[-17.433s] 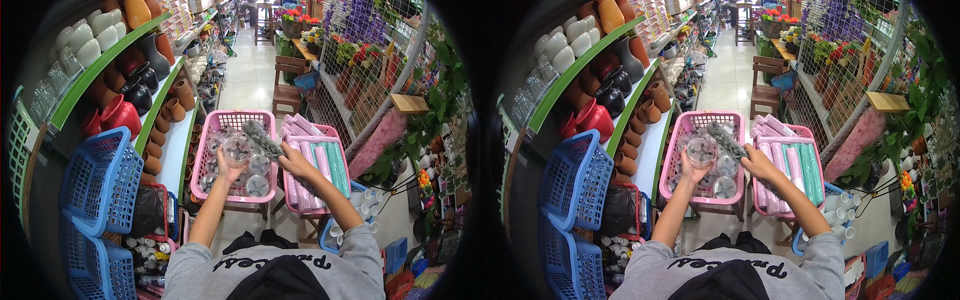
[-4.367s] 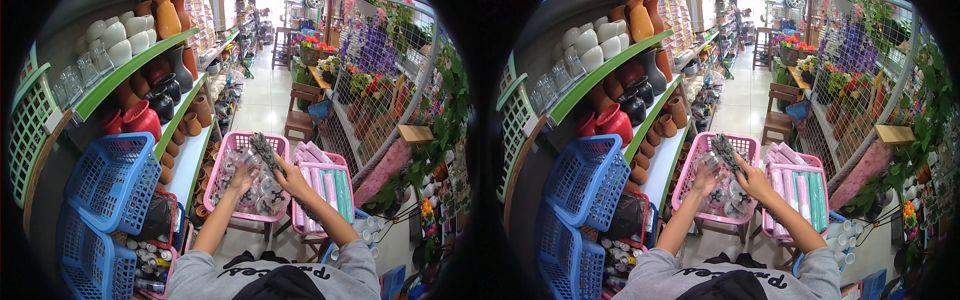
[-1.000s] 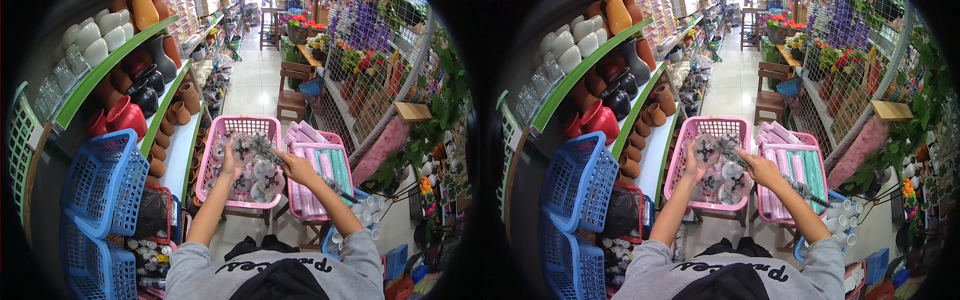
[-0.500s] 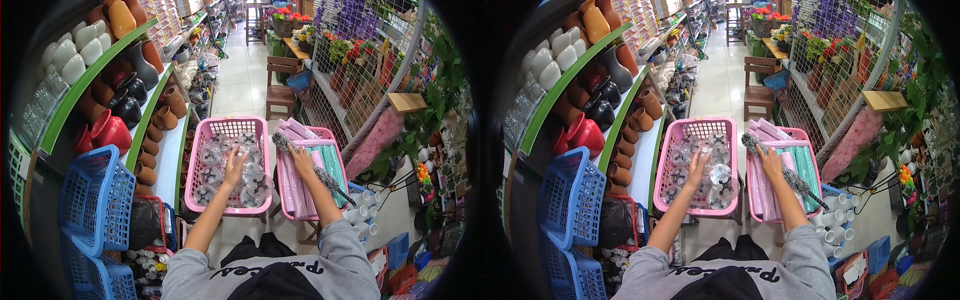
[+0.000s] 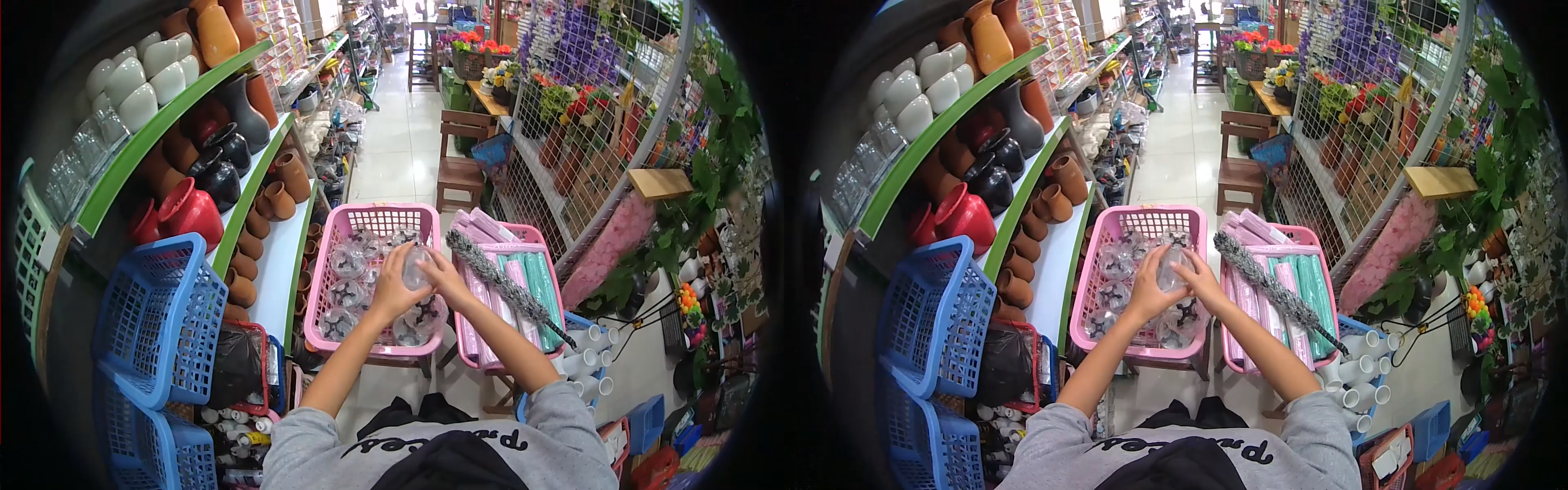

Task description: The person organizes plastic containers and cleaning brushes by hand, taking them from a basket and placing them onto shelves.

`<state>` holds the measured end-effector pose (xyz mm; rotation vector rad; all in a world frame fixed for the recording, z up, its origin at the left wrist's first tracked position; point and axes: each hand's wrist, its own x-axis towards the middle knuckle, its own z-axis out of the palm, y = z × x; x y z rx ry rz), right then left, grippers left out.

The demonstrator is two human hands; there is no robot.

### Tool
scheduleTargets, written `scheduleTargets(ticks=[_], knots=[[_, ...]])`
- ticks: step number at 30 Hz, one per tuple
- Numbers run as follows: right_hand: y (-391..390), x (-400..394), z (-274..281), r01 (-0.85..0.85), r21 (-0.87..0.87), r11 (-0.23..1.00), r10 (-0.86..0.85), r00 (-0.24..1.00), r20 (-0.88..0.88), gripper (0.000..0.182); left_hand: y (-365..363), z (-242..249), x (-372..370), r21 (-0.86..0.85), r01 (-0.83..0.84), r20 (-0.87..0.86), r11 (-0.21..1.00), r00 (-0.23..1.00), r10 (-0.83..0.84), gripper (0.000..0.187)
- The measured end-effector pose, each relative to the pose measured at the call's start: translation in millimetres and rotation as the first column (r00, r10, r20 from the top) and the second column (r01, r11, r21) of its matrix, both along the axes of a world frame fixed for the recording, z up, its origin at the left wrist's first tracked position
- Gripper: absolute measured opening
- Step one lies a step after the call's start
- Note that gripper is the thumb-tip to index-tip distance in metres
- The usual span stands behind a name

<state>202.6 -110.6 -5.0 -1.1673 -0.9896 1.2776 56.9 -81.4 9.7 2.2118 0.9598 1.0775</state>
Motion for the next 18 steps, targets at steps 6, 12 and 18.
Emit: scheduleTargets(ticks=[6, 12, 18], knots=[[-2, -18, 8, -0.063, -0.056, 0.996, 0.032, 0.899, -0.436, 0.045, 1, -9, -21, 0.016, -0.009, 0.117, 1.0, 0.993, 0.007, 0.105], [-8, -32, 3, -0.125, -0.056, 0.991, 0.088, 0.894, -0.44, 0.041, -8, -29, -37, -0.181, 0.016, 0.24, 0.983, 0.97, 0.029, 0.1], [-16, 6, 3, -0.146, 0.049, 0.988, 0.106, 0.874, 0.473, 0.079, -14, -31, -66, -0.219, -0.098, 0.266, 0.971, 0.951, 0.156, 0.098]])
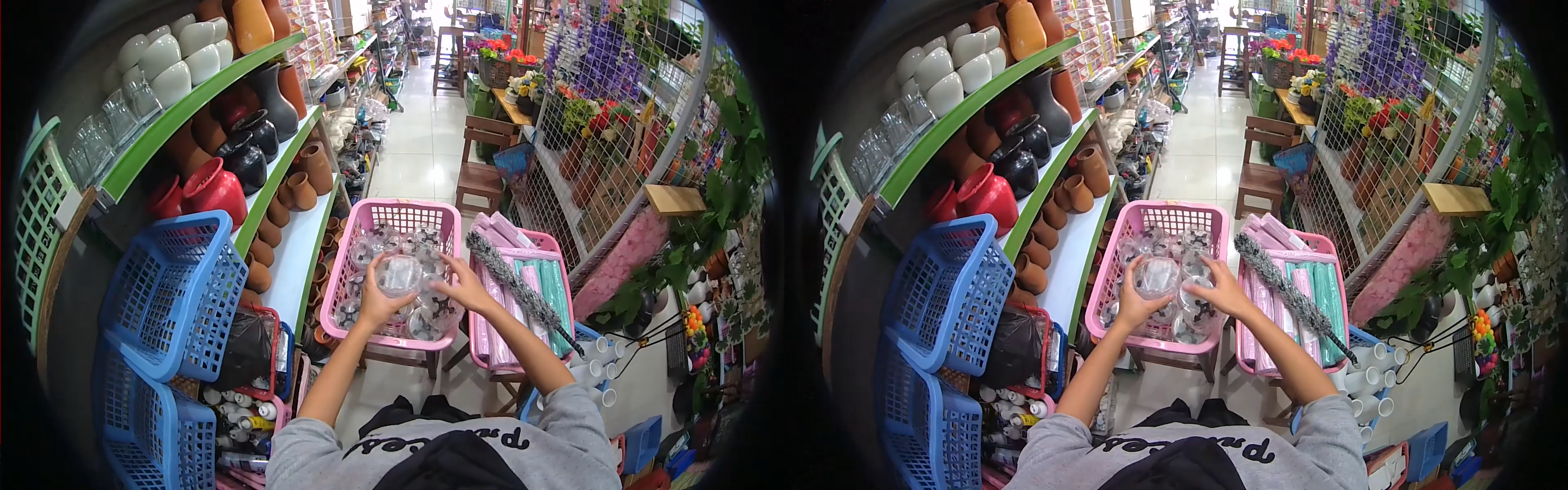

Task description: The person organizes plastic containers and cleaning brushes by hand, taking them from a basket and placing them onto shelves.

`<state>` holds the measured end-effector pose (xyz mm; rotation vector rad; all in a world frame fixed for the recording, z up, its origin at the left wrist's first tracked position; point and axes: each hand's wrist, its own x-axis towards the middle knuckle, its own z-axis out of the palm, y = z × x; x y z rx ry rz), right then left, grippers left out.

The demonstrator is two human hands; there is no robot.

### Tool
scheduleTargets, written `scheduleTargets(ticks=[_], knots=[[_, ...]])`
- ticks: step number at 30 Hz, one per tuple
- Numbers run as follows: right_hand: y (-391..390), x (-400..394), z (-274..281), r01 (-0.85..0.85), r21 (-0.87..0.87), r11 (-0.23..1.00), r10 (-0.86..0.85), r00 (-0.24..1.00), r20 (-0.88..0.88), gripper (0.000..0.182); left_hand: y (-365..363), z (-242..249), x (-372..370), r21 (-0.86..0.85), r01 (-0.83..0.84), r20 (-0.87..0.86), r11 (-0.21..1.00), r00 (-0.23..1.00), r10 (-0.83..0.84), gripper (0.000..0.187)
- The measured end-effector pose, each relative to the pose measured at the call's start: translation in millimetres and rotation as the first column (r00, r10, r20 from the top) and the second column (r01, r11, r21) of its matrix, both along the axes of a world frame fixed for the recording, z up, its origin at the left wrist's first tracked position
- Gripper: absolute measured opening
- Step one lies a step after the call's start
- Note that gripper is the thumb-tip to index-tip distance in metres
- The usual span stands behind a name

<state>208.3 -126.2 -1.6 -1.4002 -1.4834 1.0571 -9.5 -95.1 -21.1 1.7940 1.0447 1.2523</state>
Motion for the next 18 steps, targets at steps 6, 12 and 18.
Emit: scheduleTargets(ticks=[6, 12, 18], knots=[[-26, 16, -46, -0.313, 0.141, 0.939, 0.184, 0.804, 0.566, 0.105, 1, -25, -20, -0.028, -0.074, -0.056, 0.997, 0.996, 0.072, 0.096], [-29, 11, -42, -0.303, 0.15, 0.941, 0.185, 0.833, 0.522, 0.104, -1, -32, -18, -0.013, -0.078, -0.116, 0.997, 0.99, 0.076, 0.096], [-18, 12, -51, -0.189, 0.266, 0.945, 0.103, 0.947, 0.305, 0.106, 4, -34, -16, -0.026, -0.066, -0.135, 0.997, 0.989, 0.062, 0.099]])
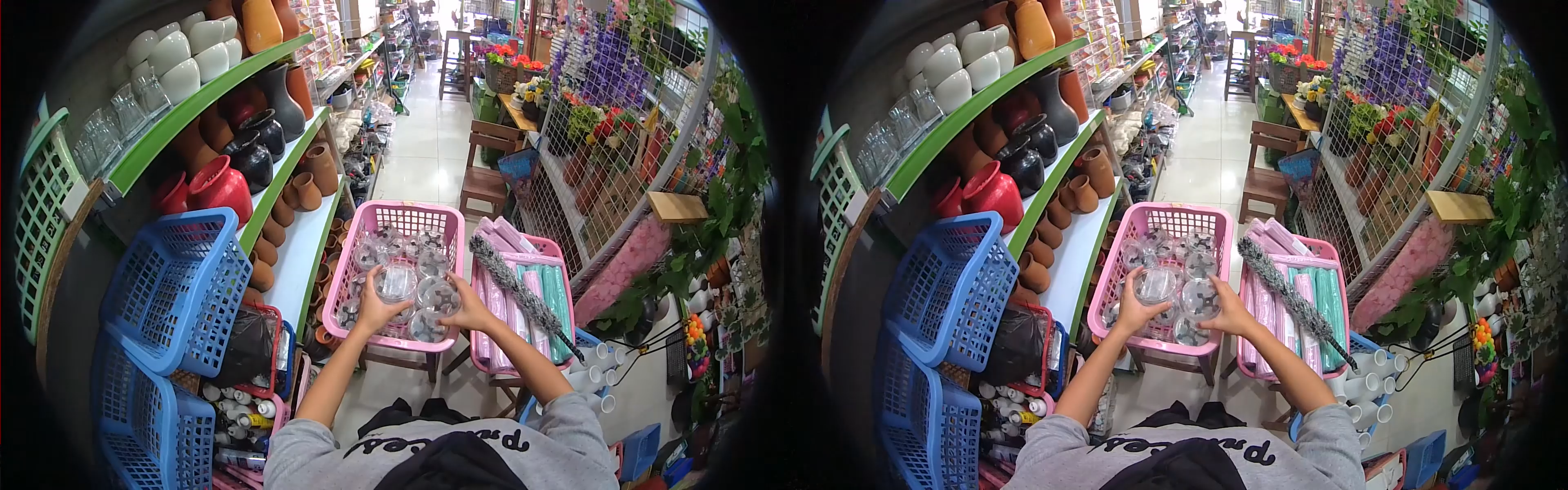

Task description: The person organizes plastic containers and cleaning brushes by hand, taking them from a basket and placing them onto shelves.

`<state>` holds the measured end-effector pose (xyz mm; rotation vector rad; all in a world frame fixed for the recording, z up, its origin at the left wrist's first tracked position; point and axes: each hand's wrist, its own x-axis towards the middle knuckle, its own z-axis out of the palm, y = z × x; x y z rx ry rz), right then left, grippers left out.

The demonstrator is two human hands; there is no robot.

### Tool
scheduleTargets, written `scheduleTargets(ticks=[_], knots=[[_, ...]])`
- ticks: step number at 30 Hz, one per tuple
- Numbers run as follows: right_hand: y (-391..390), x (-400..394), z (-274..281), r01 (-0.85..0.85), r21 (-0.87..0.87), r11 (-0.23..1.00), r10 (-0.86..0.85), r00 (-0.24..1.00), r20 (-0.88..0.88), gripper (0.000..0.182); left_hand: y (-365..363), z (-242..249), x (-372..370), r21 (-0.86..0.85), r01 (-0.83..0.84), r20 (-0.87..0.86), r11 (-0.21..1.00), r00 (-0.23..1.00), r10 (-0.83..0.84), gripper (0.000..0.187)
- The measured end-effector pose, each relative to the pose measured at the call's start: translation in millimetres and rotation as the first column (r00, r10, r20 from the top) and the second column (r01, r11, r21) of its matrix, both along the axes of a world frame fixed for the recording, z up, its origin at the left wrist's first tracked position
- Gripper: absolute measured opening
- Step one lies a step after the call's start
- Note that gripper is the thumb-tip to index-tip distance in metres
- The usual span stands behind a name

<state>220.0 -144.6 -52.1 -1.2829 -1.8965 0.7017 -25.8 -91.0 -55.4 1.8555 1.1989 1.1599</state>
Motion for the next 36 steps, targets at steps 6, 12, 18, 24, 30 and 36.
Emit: scheduleTargets(ticks=[6, 12, 18, 24, 30, 36], knots=[[9, 1, 28, 0.08, 0.031, 0.996, -0.076, 0.99, -0.121, 0.108, -2, 24, 0, -0.011, 0.068, -0.008, 0.998, 0.998, -0.068, 0.101], [-1, -17, 72, 0.042, 0.08, 0.996, -0.032, 0.992, -0.119, 0.107, -15, 47, -17, -0.013, 0.122, 0.112, 0.992, 0.986, -0.12, 0.103], [-1, -43, 96, -0.035, 0.029, 0.999, 0.04, 0.972, -0.233, 0.111, -26, 71, -46, 0.034, 0.135, 0.159, 0.99, 0.977, -0.138, 0.107], [2, -70, 105, -0.112, 0.019, 0.994, 0.112, 0.941, -0.318, 0.116, -47, 93, -72, 0.105, 0.113, 0.154, 0.988, 0.98, -0.128, 0.105], [-3, -85, 117, -0.136, 0.058, 0.989, 0.147, 0.937, -0.318, 0.117, -65, 100, -83, 0.164, 0.13, 0.239, 0.978, 0.957, -0.167, 0.107], [-17, -85, 131, -0.263, 0.067, 0.962, 0.27, 0.9, -0.343, 0.116, -104, 109, -80, 0.205, 0.014, 0.256, 0.979, 0.964, -0.068, 0.104]])
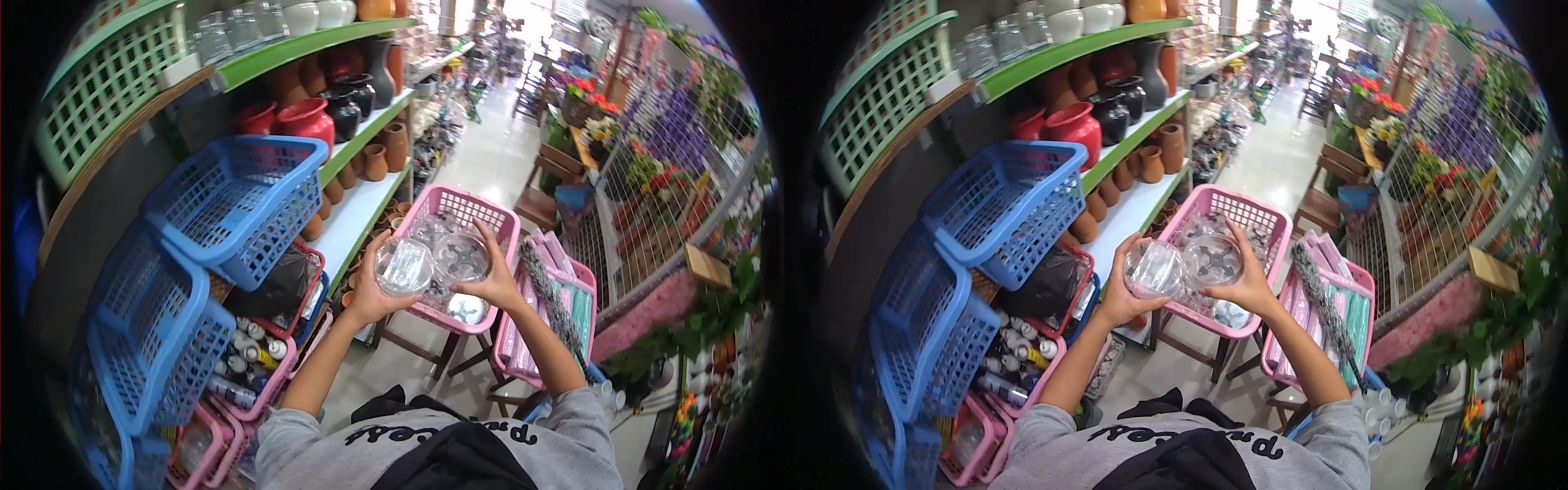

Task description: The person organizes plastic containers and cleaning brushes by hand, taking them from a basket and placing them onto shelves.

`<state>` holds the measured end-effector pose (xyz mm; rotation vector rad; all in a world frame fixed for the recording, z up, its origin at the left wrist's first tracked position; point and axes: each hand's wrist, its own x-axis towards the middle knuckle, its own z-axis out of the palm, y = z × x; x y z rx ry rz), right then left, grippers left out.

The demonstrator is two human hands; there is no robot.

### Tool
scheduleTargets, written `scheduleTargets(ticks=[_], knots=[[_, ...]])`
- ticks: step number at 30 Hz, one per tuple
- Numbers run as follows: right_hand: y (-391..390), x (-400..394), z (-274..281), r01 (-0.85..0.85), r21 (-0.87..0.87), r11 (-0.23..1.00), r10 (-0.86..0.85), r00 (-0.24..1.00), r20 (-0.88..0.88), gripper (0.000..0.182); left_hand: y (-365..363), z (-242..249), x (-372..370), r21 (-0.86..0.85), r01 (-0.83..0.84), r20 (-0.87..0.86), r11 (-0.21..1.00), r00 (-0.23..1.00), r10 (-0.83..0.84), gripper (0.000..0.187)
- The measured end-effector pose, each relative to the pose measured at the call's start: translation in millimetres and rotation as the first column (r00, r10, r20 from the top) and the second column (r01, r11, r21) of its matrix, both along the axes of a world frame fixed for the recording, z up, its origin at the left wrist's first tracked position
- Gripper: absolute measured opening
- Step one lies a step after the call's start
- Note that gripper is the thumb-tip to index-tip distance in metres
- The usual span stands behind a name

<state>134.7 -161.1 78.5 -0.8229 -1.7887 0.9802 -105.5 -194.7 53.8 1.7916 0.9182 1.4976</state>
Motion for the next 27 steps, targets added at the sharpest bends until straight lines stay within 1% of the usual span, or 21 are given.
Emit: scheduleTargets(ticks=[2, 4, 5, 8, 12, 15, 18, 20, 21, 22, 25, 26, 27], knots=[[-2, -1, 5, -0.042, 0.035, 0.999, 0.042, 0.999, -0.01, 0.117, -16, 5, 0, -0.014, -0.048, 0.012, 0.999, 0.999, 0.048, 0.104], [-6, -4, 6, -0.096, 0.026, 0.995, 0.098, 0.994, -0.055, 0.115, -29, 9, 2, -0.051, -0.078, 0.054, 0.996, 0.995, 0.081, 0.105], [-9, -6, 8, -0.13, 0.013, 0.991, 0.13, 0.987, -0.093, 0.115, -35, 11, 1, -0.051, -0.111, 0.044, 0.993, 0.993, 0.113, 0.105], [-18, -14, 2, -0.198, 0.055, 0.979, 0.202, 0.976, -0.078, 0.113, -61, 8, -2, -0.044, -0.187, 0.045, 0.981, 0.981, 0.189, 0.105], [-36, -34, 0, -0.295, 0.024, 0.955, 0.296, 0.952, -0.08, 0.114, -112, 10, -14, -0.066, -0.329, 0.028, 0.942, 0.943, 0.331, 0.105], [-49, -57, 6, -0.44, 0.04, 0.897, 0.441, 0.896, -0.047, 0.115, -150, 15, -29, -0.059, -0.401, 0.019, 0.914, 0.915, 0.402, 0.106], [-68, -85, 10, -0.533, 0.055, 0.844, 0.536, 0.84, -0.081, 0.114, -190, 21, -41, -0.077, -0.473, 0.036, 0.878, 0.878, 0.477, 0.105], [-86, -105, 16, -0.591, 0.067, 0.804, 0.594, 0.798, -0.102, 0.112, -218, 24, -51, -0.043, -0.514, 0.039, 0.857, 0.856, 0.516, 0.105], [-97, -114, 22, -0.618, 0.066, 0.783, 0.622, 0.78, -0.071, 0.112, -235, 24, -58, -0.002, -0.569, -0.068, 0.822, 0.82, 0.568, 0.105], [-109, -124, 26, -0.647, 0.065, 0.76, 0.649, 0.759, -0.038, 0.111, -253, 24, -62, 0.004, -0.597, -0.068, 0.802, 0.8, 0.596, 0.105], [-149, -160, 32, -0.744, 0.057, 0.665, 0.746, 0.662, -0.073, 0.11, -313, 29, -74, -0.011, -0.675, 0.01, 0.738, 0.738, 0.675, 0.107], [-164, -174, 31, -0.772, 0.045, 0.634, 0.773, 0.631, -0.073, 0.11, -335, 30, -81, -0.005, -0.708, 0.009, 0.706, 0.706, 0.708, 0.107], [-184, -184, 37, -0.785, 0.048, 0.618, 0.786, 0.617, -0.033, 0.11, -358, 31, -89, -0.002, -0.732, -0.022, 0.681, 0.681, 0.732, 0.107]])
